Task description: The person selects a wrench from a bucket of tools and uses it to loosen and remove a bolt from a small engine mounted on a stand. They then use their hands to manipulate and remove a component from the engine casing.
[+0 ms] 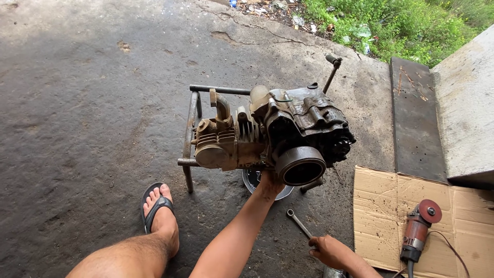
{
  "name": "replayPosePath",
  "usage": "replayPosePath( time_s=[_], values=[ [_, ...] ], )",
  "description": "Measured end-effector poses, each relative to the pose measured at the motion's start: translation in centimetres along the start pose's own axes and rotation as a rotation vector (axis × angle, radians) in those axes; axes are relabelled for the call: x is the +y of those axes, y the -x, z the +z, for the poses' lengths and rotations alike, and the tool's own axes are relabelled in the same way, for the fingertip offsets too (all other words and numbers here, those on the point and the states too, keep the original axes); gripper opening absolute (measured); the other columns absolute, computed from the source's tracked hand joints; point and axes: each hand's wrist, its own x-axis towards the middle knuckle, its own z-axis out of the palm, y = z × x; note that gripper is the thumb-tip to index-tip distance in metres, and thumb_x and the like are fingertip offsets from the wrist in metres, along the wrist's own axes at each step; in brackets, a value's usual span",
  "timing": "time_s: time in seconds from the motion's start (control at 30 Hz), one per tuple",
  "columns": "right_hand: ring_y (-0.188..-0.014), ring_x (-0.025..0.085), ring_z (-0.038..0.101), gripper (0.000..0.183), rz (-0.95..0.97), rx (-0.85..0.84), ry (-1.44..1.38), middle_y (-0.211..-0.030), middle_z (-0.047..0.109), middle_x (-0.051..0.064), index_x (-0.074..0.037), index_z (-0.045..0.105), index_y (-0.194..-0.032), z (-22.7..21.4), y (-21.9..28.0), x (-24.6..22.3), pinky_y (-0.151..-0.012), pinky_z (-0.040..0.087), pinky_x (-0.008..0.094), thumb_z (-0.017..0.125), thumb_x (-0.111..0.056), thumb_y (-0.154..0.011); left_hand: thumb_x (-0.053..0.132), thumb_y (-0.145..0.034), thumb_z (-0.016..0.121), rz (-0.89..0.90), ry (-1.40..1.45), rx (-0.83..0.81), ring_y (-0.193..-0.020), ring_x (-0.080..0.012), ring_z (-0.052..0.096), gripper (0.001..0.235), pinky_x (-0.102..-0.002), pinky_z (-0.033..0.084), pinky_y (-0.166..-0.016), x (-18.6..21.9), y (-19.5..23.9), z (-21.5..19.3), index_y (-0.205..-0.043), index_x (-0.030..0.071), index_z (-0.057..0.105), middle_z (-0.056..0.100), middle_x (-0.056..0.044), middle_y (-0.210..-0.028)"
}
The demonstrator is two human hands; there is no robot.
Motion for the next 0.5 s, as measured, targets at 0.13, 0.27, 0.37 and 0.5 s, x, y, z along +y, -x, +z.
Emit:
replayPosePath(
  time_s=[0.13, 0.27, 0.37, 0.5],
  values=[
    [-0.1, 0.023, 0.076, 0.039, 0.044, -0.019, 0.006, -0.106, 0.077, 0.011, -0.009, 0.064, -0.128, -0.4, 0.2, -0.6, -0.092, 0.06, 0.034, 0.066, -0.033, -0.097, 0.048, -0.106, 0.038, 0.064, -0.092, -0.045, -0.128, -0.0313, 0.061, 0.06, -0.046, 0.056, -0.099, -0.2, 0.9, 1.6, -0.152, 0.01, 0.043, 0.055, -0.016, -0.146],
    [-0.098, 0.023, 0.077, 0.038, 0.04, -0.01, 0.011, -0.104, 0.078, 0.011, -0.008, 0.065, -0.127, -0.5, 0.2, -0.6, -0.09, 0.061, 0.034, 0.066, -0.033, -0.098, 0.039, -0.11, 0.041, 0.03, -0.049, -0.044, -0.131, -0.0324, 0.061, 0.053, -0.045, 0.054, -0.1, 0.1, -1.0, -1.7, -0.153, 0.008, 0.044, 0.056, -0.018, -0.148],
    [-0.097, 0.022, 0.076, 0.036, 0.018, 0.018, 0.019, -0.104, 0.078, 0.011, -0.008, 0.067, -0.124, -0.4, -0.2, -0.4, -0.089, 0.061, 0.035, 0.066, -0.033, -0.098, 0.043, -0.112, 0.043, 0.038, -0.092, -0.18, -0.129, -0.0311, 0.061, 0.054, -0.045, 0.058, -0.102, 0.3, -1.3, -1.7, -0.154, 0.009, 0.044, 0.056, -0.015, -0.147],
    [-0.093, 0.021, 0.077, 0.033, 0.028, 0.04, 0.024, -0.101, 0.078, 0.009, -0.009, 0.067, -0.121, -1.1, 0.1, -0.9, -0.087, 0.062, 0.035, 0.065, -0.033, -0.098, 0.049, -0.108, 0.046, 0.006, 0.104, -0.173, -0.122, -0.0344, 0.064, 0.062, -0.043, 0.059, -0.09, 0.2, -0.1, -0.5, -0.15, 0.004, 0.047, 0.059, -0.021, -0.142]
  ],
)
